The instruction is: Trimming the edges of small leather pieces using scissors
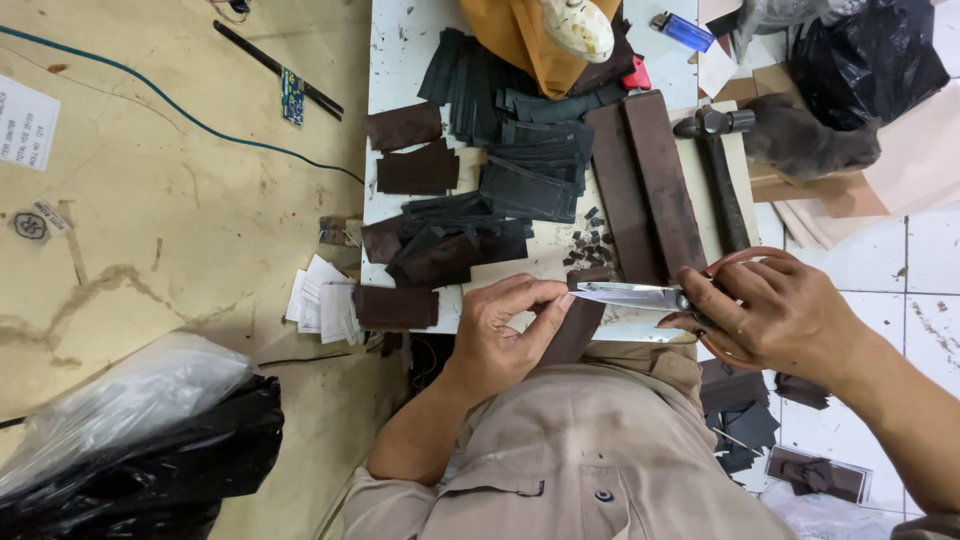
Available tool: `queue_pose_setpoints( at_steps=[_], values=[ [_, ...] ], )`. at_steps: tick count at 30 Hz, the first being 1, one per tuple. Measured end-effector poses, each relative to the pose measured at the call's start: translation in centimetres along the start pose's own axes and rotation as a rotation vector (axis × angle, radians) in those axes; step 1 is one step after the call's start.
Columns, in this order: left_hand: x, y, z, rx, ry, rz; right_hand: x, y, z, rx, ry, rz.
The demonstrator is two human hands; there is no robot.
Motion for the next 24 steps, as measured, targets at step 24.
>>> queue_pose_setpoints(
  at_steps=[24],
  values=[
    [-0.8, 0.2, 0.0, 0.013, -0.122, -0.086, -0.9, 1.9, 1.4, -0.061, 0.411, 0.831]
  ],
)
Point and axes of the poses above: each hand's wrist, its own z-axis towards the middle knuckle, its own y-axis out of the palm, x = y × z, the point moved 4 cm from there along z, towards the middle knuckle, and after that the axes turned 3 degrees about -x, right-handed, at the moved point
